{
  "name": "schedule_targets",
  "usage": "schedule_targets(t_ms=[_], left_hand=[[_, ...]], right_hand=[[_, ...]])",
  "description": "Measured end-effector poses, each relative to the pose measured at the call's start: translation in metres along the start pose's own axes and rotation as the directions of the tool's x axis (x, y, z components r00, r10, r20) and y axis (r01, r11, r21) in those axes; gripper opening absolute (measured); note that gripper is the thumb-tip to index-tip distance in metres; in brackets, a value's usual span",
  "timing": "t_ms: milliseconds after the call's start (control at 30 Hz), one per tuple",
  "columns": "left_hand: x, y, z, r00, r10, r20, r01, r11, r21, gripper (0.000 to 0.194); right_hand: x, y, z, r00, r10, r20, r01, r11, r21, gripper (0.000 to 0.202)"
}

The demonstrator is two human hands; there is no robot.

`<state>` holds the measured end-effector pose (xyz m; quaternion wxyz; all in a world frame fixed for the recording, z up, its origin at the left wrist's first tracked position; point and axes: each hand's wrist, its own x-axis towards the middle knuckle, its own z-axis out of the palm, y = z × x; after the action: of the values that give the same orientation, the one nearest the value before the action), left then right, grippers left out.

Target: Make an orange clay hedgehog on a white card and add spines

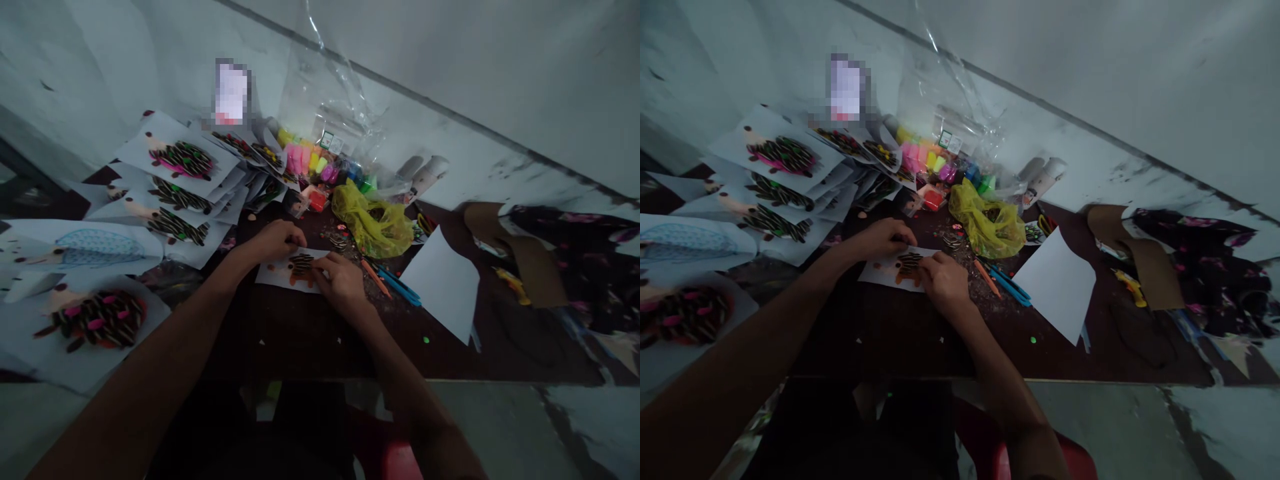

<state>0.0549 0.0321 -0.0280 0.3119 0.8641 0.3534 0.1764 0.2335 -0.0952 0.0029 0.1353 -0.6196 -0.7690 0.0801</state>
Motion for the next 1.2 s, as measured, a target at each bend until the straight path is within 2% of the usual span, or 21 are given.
schedule_targets(t_ms=[67, 133, 267, 333, 433, 600, 767, 933, 1033, 1200], left_hand=[[0.0, 0.0, 0.0, 1.0, 0.006, 0.003, -0.006, 1.0, -0.004, 0.03], [0.0, 0.0, -0.001, 1.0, 0.006, 0.002, -0.006, 1.0, -0.018, 0.029], [0.001, -0.002, -0.001, 1.0, 0.0, 0.009, 0.0, 1.0, -0.028, 0.026], [0.001, -0.002, 0.0, 1.0, 0.002, 0.014, -0.002, 1.0, -0.03, 0.026], [0.002, -0.002, 0.001, 1.0, 0.014, 0.009, -0.013, 0.999, -0.034, 0.024], [0.001, -0.004, 0.0, 1.0, 0.007, 0.026, -0.006, 0.998, -0.059, 0.026], [-0.004, -0.007, -0.012, 0.995, -0.047, 0.085, 0.057, 0.991, -0.117, 0.033], [-0.009, -0.005, -0.024, 0.987, -0.088, 0.134, 0.08, 0.995, 0.066, 0.033], [-0.009, -0.003, -0.024, 0.975, -0.132, 0.181, 0.116, 0.989, 0.096, 0.033], [-0.009, 0.001, -0.022, 0.972, -0.16, 0.174, 0.139, 0.982, 0.125, 0.034]], right_hand=[[-0.004, 0.001, -0.001, 0.996, -0.018, -0.085, 0.021, 0.999, 0.025, 0.019], [-0.007, 0.001, -0.001, 0.986, -0.093, -0.14, 0.1, 0.994, 0.042, 0.021], [-0.012, -0.001, 0.004, 0.926, -0.361, -0.112, 0.364, 0.931, 0.003, 0.031], [-0.013, -0.002, 0.007, 0.898, -0.427, -0.104, 0.423, 0.904, -0.063, 0.033], [-0.013, -0.003, 0.012, 0.889, -0.45, -0.09, 0.436, 0.889, -0.138, 0.032], [-0.012, -0.003, 0.017, 0.876, -0.477, -0.074, 0.461, 0.872, -0.162, 0.027], [-0.012, -0.002, 0.018, 0.866, -0.494, -0.077, 0.475, 0.861, -0.179, 0.025], [-0.013, -0.004, 0.018, 0.869, -0.491, -0.061, 0.473, 0.861, -0.189, 0.025], [-0.013, -0.005, 0.018, 0.864, -0.498, -0.076, 0.478, 0.858, -0.186, 0.026], [-0.013, -0.005, 0.019, 0.86, -0.504, -0.076, 0.484, 0.855, -0.187, 0.026]])
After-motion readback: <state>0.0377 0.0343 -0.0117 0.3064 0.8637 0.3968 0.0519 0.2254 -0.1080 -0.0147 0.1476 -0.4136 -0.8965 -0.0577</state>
